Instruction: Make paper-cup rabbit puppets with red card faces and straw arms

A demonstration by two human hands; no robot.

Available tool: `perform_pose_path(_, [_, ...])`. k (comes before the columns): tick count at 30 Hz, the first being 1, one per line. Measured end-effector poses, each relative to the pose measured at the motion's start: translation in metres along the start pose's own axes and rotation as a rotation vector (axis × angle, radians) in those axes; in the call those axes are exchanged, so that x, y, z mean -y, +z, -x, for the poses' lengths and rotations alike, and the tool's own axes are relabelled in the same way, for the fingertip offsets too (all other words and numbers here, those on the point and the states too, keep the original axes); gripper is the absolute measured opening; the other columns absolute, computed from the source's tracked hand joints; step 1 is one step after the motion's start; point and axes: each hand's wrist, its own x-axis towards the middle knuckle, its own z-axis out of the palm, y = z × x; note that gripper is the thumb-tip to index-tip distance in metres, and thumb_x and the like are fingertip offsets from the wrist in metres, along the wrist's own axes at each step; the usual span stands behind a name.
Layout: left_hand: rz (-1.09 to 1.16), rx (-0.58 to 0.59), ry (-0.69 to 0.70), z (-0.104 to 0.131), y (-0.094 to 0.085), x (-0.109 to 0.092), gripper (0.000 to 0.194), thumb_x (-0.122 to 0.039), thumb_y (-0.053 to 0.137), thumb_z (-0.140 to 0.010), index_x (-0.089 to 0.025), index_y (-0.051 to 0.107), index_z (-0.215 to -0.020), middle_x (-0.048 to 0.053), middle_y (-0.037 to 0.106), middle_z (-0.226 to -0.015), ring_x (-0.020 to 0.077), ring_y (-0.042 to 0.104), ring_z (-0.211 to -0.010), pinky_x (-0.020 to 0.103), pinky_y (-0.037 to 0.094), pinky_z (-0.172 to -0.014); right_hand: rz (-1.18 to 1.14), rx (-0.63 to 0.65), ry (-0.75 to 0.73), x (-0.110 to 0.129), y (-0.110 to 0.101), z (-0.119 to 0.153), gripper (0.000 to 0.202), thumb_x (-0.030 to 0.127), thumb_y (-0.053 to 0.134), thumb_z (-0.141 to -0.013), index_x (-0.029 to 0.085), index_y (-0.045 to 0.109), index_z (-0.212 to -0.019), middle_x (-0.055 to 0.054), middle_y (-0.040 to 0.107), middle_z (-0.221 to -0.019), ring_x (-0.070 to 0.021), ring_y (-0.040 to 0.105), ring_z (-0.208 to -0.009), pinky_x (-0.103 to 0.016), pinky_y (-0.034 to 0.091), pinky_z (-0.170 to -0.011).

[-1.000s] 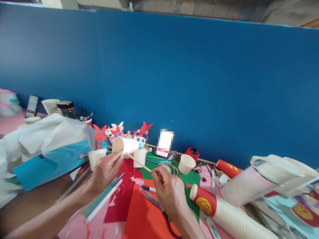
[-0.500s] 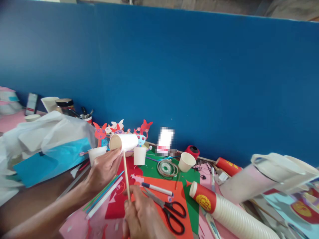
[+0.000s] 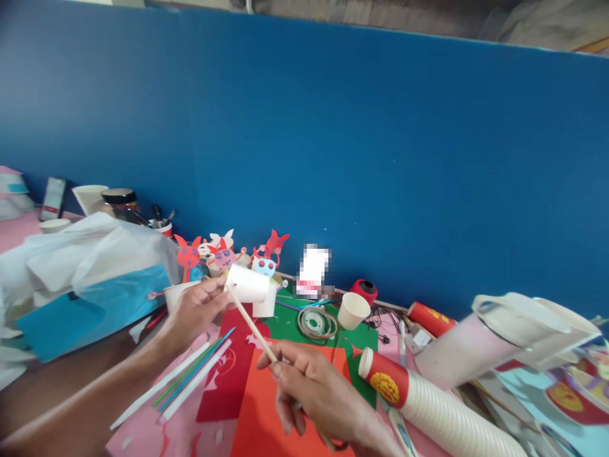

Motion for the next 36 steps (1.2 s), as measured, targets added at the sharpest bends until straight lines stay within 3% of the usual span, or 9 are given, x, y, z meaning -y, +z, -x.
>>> perform_pose_path(9, [0.153, 0.111, -0.137, 0.008, 0.003, -0.008, 0.024, -0.022, 0.061, -0.072, -0.013, 0.065, -0.095, 0.007, 0.07, -0.081, 0.014, 0.063, -0.068, 0.023, 0.048, -0.065, -0.045, -0.213, -0.22, -0.008, -0.019, -0.02, 0.033, 0.043, 0.044, -0.085, 0.015, 0.052, -0.102, 0.004, 0.048, -0.058, -0.007, 0.041, -0.047, -0.019, 0.032, -0.047])
perform_pose_path(16, [0.221, 0.183, -0.166, 0.009, 0.004, -0.003, 0.025, -0.021, 0.062, -0.072, -0.012, 0.064, -0.095, 0.008, 0.069, -0.086, 0.0161, 0.064, -0.073, 0.026, 0.049, -0.071, -0.052, -0.405, -0.268, -0.025, -0.023, -0.037, 0.029, 0.042, 0.046, -0.083, 0.016, 0.053, -0.091, 0.006, 0.032, -0.057, -0.0064, 0.027, -0.047, -0.019, 0.02, -0.043])
perform_pose_path(20, [0.262, 0.205, -0.245, 0.01, 0.008, -0.001, 0.025, -0.022, 0.063, -0.072, -0.01, 0.064, -0.093, 0.01, 0.069, -0.087, 0.0197, 0.065, -0.077, 0.028, 0.051, -0.069, 0.107, -0.569, -0.325, -0.03, -0.019, -0.046, 0.022, 0.037, 0.054, -0.077, 0.016, 0.052, -0.085, 0.004, 0.041, -0.063, -0.0095, 0.039, -0.057, -0.02, 0.034, -0.051])
perform_pose_path(24, [0.33, 0.245, -0.31, 0.012, 0.012, 0.002, 0.025, -0.025, 0.062, -0.073, -0.012, 0.064, -0.095, 0.012, 0.067, -0.097, 0.0205, 0.064, -0.081, 0.026, 0.053, -0.063, 0.157, -0.59, -0.376, -0.036, -0.011, -0.054, 0.02, 0.031, 0.058, -0.07, 0.017, 0.053, -0.083, 0.001, 0.049, -0.07, -0.0126, 0.047, -0.065, -0.022, 0.041, -0.058])
perform_pose_path(29, [0.416, 0.26, -0.417, 0.01, 0.015, 0.006, 0.024, -0.019, 0.061, -0.074, -0.014, 0.063, -0.097, 0.01, 0.067, -0.096, 0.0187, 0.064, -0.079, 0.024, 0.053, -0.057, 0.218, -0.685, -0.354, -0.039, -0.006, -0.055, 0.017, 0.031, 0.056, -0.072, 0.018, 0.055, -0.083, -0.001, 0.056, -0.074, -0.016, 0.051, -0.07, -0.027, 0.045, -0.064])
perform_pose_path(33, [0.449, 0.258, -0.482, 0.011, 0.016, 0.01, 0.022, -0.016, 0.058, -0.076, -0.013, 0.062, -0.097, 0.009, 0.068, -0.087, 0.0157, 0.063, -0.07, 0.023, 0.053, -0.05, 0.213, -0.729, -0.439, -0.037, -0.007, -0.054, 0.046, 0.027, 0.063, -0.066, 0.02, 0.047, -0.108, -0.006, 0.057, -0.104, -0.0202, 0.053, -0.093, -0.032, 0.045, -0.079])
perform_pose_path(36, [0.456, 0.26, -0.53, 0.013, 0.016, 0.011, 0.022, -0.017, 0.058, -0.076, -0.013, 0.063, -0.097, 0.008, 0.068, -0.083, 0.0147, 0.063, -0.067, 0.022, 0.052, -0.049, 0.15, -0.623, -0.495, -0.036, -0.01, -0.053, 0.053, 0.026, 0.065, -0.066, 0.02, 0.044, -0.114, -0.007, 0.055, -0.111, -0.0203, 0.052, -0.101, -0.031, 0.044, -0.084])
